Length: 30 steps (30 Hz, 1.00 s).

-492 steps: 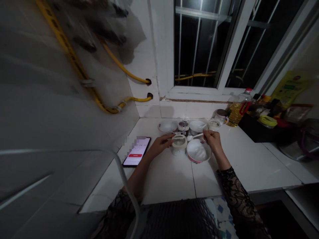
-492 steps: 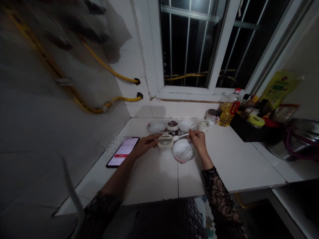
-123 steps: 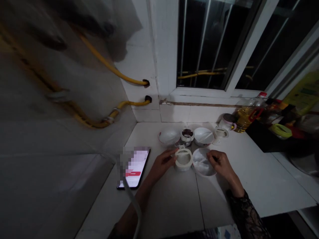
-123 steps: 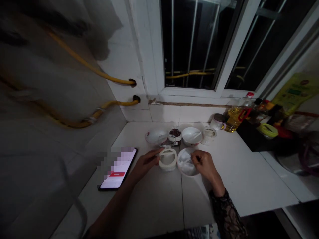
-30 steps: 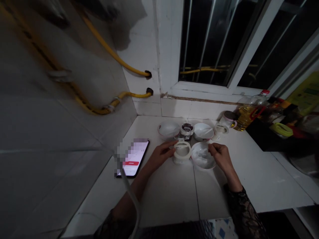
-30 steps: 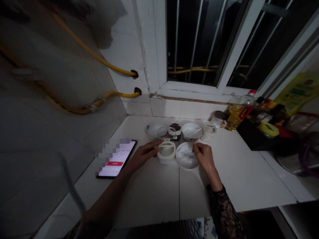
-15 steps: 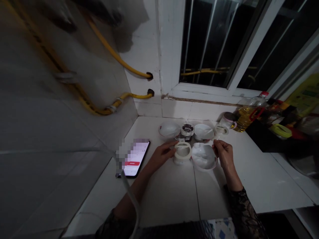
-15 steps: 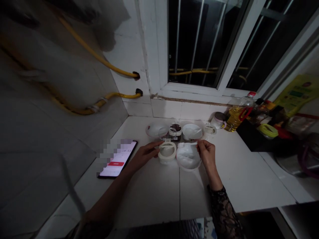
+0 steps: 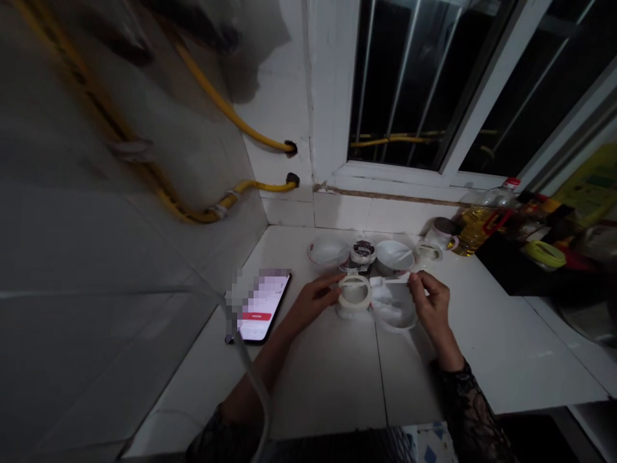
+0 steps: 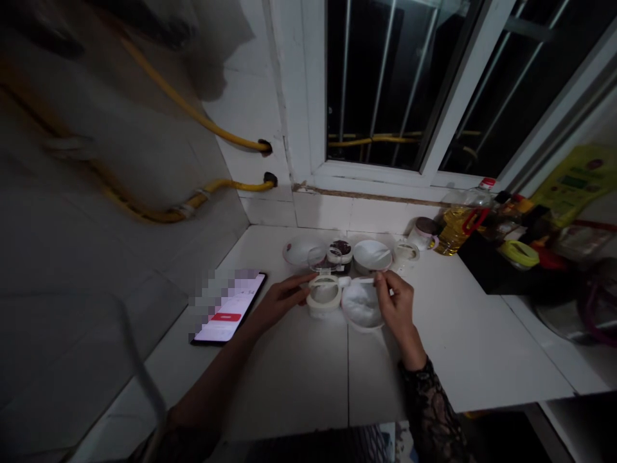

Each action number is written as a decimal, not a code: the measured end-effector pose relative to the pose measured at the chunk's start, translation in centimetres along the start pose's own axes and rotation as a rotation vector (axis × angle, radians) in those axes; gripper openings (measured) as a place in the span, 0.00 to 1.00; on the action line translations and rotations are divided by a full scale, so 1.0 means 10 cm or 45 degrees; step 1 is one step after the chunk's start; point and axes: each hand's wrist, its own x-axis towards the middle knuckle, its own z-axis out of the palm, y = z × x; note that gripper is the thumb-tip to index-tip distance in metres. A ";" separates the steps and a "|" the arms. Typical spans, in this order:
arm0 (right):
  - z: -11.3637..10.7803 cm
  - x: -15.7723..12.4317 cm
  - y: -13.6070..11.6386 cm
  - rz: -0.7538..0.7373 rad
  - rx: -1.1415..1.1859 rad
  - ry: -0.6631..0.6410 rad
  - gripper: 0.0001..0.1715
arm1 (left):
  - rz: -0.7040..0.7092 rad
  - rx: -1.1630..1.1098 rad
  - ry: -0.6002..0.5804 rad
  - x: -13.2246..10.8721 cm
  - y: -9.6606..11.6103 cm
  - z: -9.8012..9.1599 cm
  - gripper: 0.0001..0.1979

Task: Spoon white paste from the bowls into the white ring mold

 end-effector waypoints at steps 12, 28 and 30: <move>-0.10 0.02 0.24 0.261 -0.217 -0.419 0.18 | 0.006 0.032 0.001 -0.02 0.07 0.00 0.22; -0.05 0.04 0.19 0.455 0.079 -0.356 0.23 | 0.019 0.073 0.001 -0.01 0.05 -0.01 0.22; -0.07 0.06 0.20 0.524 0.118 -0.313 0.23 | 0.025 0.067 0.010 -0.01 0.05 -0.01 0.22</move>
